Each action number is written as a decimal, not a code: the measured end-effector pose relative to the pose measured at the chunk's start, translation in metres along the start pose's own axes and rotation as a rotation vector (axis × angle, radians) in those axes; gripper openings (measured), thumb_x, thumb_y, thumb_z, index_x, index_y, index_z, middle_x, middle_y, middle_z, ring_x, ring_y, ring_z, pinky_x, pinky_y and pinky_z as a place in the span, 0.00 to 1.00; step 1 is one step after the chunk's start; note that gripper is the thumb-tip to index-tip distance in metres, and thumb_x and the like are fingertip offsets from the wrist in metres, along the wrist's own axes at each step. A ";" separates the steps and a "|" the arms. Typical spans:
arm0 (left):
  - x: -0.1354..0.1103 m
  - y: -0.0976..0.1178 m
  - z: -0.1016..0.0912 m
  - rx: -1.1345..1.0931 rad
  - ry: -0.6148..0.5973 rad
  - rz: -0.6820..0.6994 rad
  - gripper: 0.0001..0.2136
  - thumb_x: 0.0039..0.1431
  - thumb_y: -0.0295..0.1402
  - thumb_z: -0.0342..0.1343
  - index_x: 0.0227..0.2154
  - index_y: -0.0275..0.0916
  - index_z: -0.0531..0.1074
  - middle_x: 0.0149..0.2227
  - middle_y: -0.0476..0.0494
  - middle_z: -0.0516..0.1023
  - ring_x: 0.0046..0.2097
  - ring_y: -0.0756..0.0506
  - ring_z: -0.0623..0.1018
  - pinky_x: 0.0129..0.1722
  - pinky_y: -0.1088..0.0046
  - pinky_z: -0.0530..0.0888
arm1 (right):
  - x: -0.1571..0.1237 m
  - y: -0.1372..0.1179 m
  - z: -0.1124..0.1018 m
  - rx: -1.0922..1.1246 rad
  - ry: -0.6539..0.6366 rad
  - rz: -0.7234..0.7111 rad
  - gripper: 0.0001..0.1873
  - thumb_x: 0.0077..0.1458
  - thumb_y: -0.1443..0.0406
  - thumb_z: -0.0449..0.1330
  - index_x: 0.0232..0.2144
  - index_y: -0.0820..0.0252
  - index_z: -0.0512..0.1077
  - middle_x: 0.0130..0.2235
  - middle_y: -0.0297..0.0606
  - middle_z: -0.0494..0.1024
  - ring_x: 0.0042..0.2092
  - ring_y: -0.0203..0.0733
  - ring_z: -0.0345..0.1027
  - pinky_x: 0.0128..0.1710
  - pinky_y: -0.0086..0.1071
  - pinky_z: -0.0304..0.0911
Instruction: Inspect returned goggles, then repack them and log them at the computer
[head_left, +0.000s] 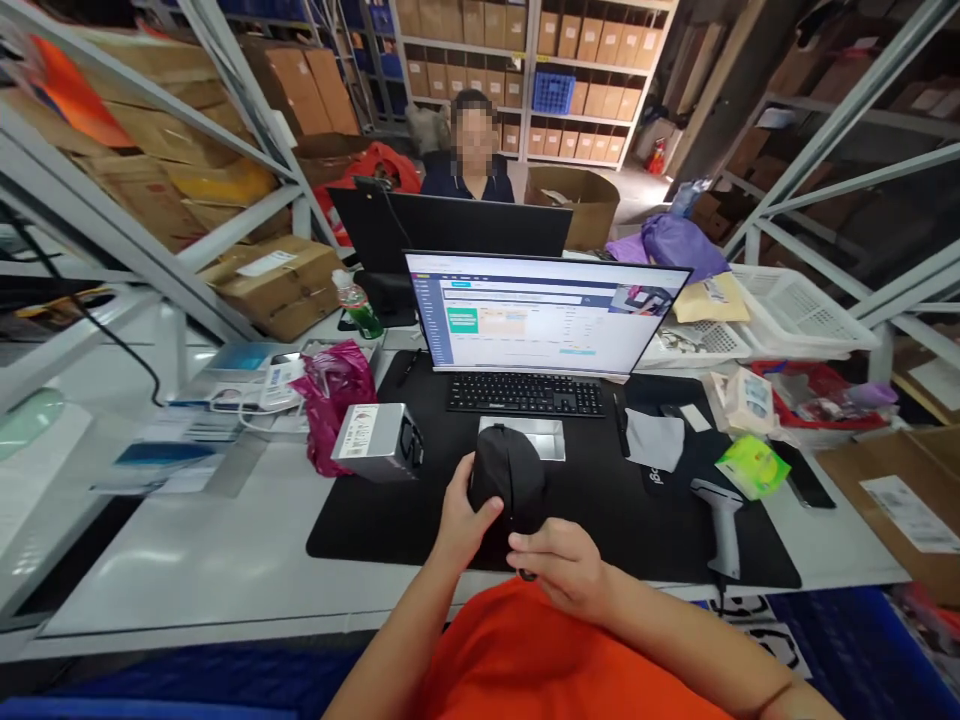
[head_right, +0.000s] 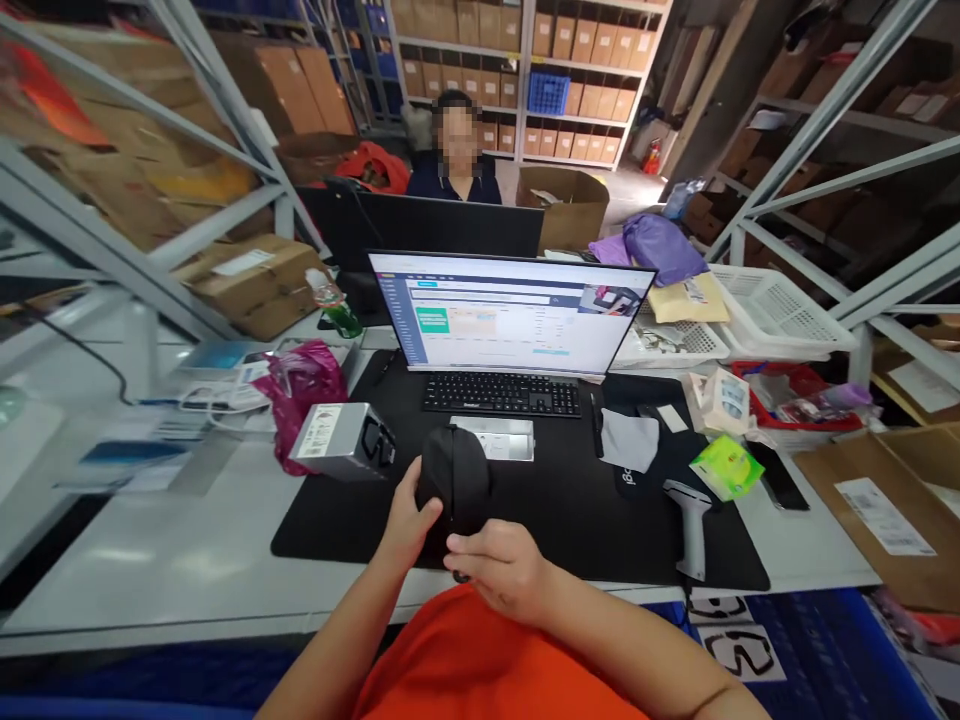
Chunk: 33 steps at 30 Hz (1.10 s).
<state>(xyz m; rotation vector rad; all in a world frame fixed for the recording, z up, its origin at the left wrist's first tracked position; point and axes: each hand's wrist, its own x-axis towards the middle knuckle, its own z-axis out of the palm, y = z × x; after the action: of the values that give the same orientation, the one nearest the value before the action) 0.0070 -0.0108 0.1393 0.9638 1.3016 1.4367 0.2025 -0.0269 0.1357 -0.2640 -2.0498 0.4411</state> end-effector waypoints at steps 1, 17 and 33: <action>0.003 0.003 0.004 -0.151 0.049 -0.104 0.38 0.38 0.54 0.72 0.50 0.38 0.74 0.52 0.35 0.80 0.56 0.33 0.76 0.60 0.56 0.70 | -0.009 0.004 0.006 0.018 -0.083 0.010 0.15 0.64 0.71 0.57 0.51 0.60 0.77 0.44 0.47 0.84 0.33 0.39 0.76 0.30 0.34 0.71; 0.019 -0.002 0.011 -0.600 0.389 -0.489 0.28 0.63 0.55 0.53 0.59 0.45 0.71 0.55 0.40 0.80 0.55 0.36 0.79 0.55 0.55 0.78 | -0.034 0.044 -0.003 -0.088 -0.422 0.499 0.18 0.67 0.63 0.53 0.55 0.52 0.76 0.50 0.43 0.82 0.44 0.44 0.78 0.43 0.37 0.73; -0.026 -0.077 -0.003 -0.375 0.047 -0.543 0.34 0.38 0.29 0.74 0.52 0.40 0.73 0.44 0.42 0.84 0.50 0.40 0.82 0.52 0.65 0.78 | -0.008 0.035 0.011 -0.197 -0.411 0.724 0.19 0.64 0.68 0.57 0.55 0.53 0.77 0.66 0.45 0.67 0.72 0.58 0.48 0.69 0.58 0.51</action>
<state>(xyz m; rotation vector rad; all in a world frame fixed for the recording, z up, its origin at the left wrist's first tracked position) 0.0203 -0.0373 0.0640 0.2943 1.1540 1.2129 0.1970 -0.0007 0.1097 -1.1330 -2.3571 0.7774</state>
